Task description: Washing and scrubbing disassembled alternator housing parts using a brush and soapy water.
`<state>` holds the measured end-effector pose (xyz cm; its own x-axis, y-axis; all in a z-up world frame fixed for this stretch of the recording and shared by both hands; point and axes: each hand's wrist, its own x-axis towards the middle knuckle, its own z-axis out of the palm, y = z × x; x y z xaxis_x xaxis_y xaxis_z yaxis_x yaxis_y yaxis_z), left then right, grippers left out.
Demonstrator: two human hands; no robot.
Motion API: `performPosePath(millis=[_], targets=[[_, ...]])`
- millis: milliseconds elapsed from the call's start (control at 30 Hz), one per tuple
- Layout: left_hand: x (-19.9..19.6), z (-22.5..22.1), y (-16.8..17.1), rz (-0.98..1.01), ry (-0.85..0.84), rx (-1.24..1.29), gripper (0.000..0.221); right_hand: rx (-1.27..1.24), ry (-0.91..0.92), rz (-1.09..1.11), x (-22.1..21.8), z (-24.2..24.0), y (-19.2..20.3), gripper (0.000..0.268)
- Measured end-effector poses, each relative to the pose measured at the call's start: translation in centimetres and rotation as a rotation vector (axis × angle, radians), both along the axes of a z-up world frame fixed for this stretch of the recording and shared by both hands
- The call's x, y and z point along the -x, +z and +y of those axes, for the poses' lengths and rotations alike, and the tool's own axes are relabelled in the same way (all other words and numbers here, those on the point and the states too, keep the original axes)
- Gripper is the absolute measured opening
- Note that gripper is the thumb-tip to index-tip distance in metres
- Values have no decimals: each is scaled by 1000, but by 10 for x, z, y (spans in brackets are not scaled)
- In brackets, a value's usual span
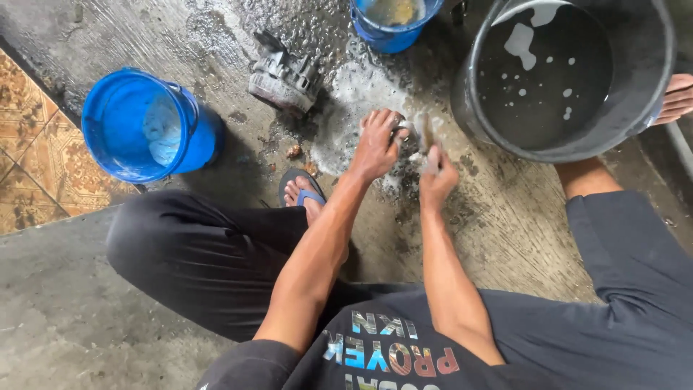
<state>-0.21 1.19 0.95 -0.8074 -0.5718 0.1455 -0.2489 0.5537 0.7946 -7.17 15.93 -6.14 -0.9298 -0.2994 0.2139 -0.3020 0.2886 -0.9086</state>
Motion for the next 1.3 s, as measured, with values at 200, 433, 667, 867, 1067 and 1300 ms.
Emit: performPosePath(millis=[200, 433, 667, 867, 1067, 1300], targets=[[-7, 0, 17, 139, 19, 43, 25, -89, -31, 9, -9, 7, 18, 45], [-3, 10, 10, 216, 73, -43, 28, -26, -17, -156, 12, 4, 50, 55], [3, 4, -16, 95, -51, 158, 11, 42, -97, -263, 29, 11, 47, 53], [-4, -6, -14, -72, -122, 304, 10, 39, 26, -91, 29, -9, 84, 53], [-9, -9, 1, -140, -139, 239, 12, -79, 16, -125, 43, 31, -41, 50], [-16, -4, 20, -161, -223, 259, 18, 75, 96, -40, 50, 20, -11, 43]])
